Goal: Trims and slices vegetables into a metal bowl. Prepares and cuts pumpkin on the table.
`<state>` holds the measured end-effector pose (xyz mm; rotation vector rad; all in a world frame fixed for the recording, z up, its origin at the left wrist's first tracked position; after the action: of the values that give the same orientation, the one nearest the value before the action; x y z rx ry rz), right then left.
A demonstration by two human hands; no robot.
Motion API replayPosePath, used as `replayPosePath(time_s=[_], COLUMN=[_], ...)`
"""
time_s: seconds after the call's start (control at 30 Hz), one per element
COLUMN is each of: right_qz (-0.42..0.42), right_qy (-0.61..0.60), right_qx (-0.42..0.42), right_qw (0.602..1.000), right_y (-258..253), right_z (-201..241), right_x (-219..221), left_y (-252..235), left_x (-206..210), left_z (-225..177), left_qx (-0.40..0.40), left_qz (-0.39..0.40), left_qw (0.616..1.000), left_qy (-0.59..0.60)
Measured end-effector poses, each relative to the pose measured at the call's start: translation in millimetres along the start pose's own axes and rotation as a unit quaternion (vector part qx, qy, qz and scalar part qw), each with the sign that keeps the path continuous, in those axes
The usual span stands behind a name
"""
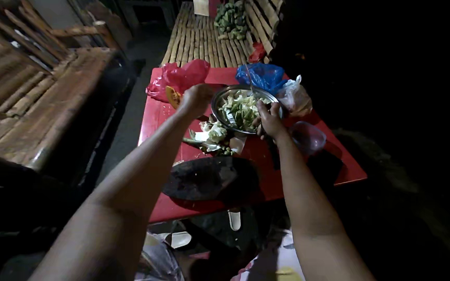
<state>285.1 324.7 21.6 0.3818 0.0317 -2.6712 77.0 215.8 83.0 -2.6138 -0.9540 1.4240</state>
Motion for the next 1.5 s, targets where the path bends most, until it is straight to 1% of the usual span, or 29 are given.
replayPosePath(time_s=[0.03,0.07,0.13,0.17,0.2,0.23,0.33,0.37,0.43,0.47,0.5,0.53,0.57,0.6,0.63,0.67,0.73,0.83,0.97,1.13,1.2,1.27,1.33,1.43,1.5], right_qz=[0.012,0.020,0.035,0.040,0.046,0.053,0.077,0.083,0.097,0.111,0.131,0.154,0.181,0.208,0.233,0.252,0.266,0.247,0.227,0.232,0.231,0.227,0.214,0.201,0.220], right_qy=[-0.007,-0.006,0.006,0.013,0.017,0.022,0.044,0.045,0.027,0.011,-0.009,-0.028,-0.042,-0.048,-0.046,-0.050,-0.072,-0.097,-0.088,-0.096,-0.102,-0.096,-0.065,-0.038,-0.023], right_qx=[0.010,0.014,0.014,0.009,0.004,-0.003,-0.026,-0.032,-0.043,-0.039,-0.033,-0.028,-0.032,-0.044,-0.060,-0.079,-0.096,-0.085,-0.078,-0.088,-0.097,-0.094,-0.080,-0.075,-0.064], right_qw=[1.000,1.000,0.999,0.999,0.999,0.998,0.996,0.995,0.994,0.993,0.991,0.987,0.982,0.976,0.969,0.963,0.956,0.960,0.967,0.964,0.963,0.965,0.971,0.976,0.973], right_y=[0,1,1,1,2,5,11,14,21,26,32,39,45,52,59,66,76,87,90,86,86,85,81,70,66], right_z=[-1,-2,-2,-1,0,3,11,14,20,22,24,26,27,28,30,31,33,36,36,30,31,31,26,17,14], right_x=[1,2,7,10,13,16,25,27,32,36,42,50,60,70,80,90,105,109,103,104,103,102,101,105,107], left_y=[6,14,36,48,59,67,80,83,88,91,95,101,107,114,120,126,134,141,149,154,156,157,158,158,157], left_x=[-9,-12,-7,-1,6,11,16,11,-8,-20,-31,-40,-42,-39,-33,-26,-14,-2,11,29,35,41,44,42,37], left_z=[17,35,63,73,81,87,96,96,97,98,98,96,95,91,86,81,71,59,40,28,27,29,27,22,23], left_qx=[-0.002,-0.001,0.015,0.031,0.053,0.078,0.110,0.117,0.114,0.079,0.028,-0.037,-0.096,-0.140,-0.164,-0.174,-0.171,-0.171,-0.201,-0.232,-0.235,-0.229,-0.219,-0.189,-0.182], left_qz=[0.016,0.051,0.158,0.201,0.221,0.219,0.157,0.126,0.040,-0.009,-0.060,-0.107,-0.148,-0.182,-0.203,-0.215,-0.224,-0.247,-0.269,-0.282,-0.274,-0.269,-0.266,-0.257,-0.250], left_qw=[0.998,0.993,0.970,0.960,0.955,0.952,0.955,0.961,0.982,0.993,0.998,0.988,0.957,0.911,0.861,0.820,0.773,0.729,0.700,0.637,0.624,0.623,0.631,0.652,0.675], left_qy=[-0.056,-0.108,-0.182,-0.191,-0.191,-0.197,-0.226,-0.217,-0.148,-0.088,-0.004,0.105,0.229,0.344,0.437,0.502,0.569,0.615,0.630,0.678,0.692,0.698,0.696,0.688,0.670])
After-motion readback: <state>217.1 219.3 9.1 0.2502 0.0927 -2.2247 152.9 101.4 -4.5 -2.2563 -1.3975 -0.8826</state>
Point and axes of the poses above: each hand's wrist, its own y-axis away from the middle knuckle, its own x-axis out of the palm, z = x × y, the point moved 7 cm from there along -y, towards the middle knuckle, and after that the axes turned 8 degrees about -z, right-handed, at the moved point
